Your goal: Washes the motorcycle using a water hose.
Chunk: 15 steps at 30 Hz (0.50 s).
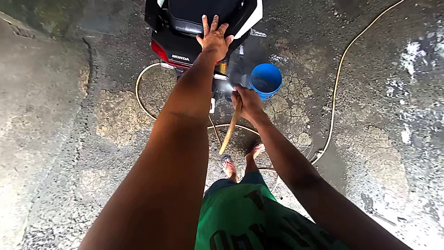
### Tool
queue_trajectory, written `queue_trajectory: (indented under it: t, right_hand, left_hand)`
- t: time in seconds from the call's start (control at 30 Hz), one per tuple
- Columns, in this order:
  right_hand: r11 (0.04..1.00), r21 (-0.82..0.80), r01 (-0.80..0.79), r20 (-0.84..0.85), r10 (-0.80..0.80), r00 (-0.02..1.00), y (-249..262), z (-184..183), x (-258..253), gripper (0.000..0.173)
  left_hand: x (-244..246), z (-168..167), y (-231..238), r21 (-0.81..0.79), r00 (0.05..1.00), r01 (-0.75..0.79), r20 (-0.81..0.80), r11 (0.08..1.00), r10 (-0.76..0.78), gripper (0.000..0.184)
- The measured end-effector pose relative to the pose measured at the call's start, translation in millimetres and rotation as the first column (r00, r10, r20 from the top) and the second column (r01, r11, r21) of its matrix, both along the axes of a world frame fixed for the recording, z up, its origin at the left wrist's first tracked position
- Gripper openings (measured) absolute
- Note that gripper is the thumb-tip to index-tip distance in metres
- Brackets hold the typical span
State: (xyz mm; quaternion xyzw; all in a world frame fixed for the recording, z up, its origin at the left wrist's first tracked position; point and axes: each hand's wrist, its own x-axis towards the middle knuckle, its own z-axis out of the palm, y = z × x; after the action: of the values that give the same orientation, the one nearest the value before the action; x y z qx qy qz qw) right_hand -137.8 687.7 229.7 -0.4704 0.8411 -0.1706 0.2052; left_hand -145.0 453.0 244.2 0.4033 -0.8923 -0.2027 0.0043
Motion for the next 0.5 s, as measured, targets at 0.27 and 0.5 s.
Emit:
queue_trajectory:
  t: [0.27,0.5]
  right_hand:
    - [0.99,0.138,0.032,-0.027,-0.028,0.999,-63.9,16.6,-10.7,0.037]
    - [0.921,-0.2,0.334,0.079,-0.324,0.943,29.6,-49.1,-37.8,0.037]
  left_hand:
    - [3.3,0.4,1.1,0.013,1.0,0.004,-0.021,1.0,-0.004,0.055]
    - [4.5,-1.9,0.2,0.004,0.999,0.0,-0.038,1.0,0.0,0.056]
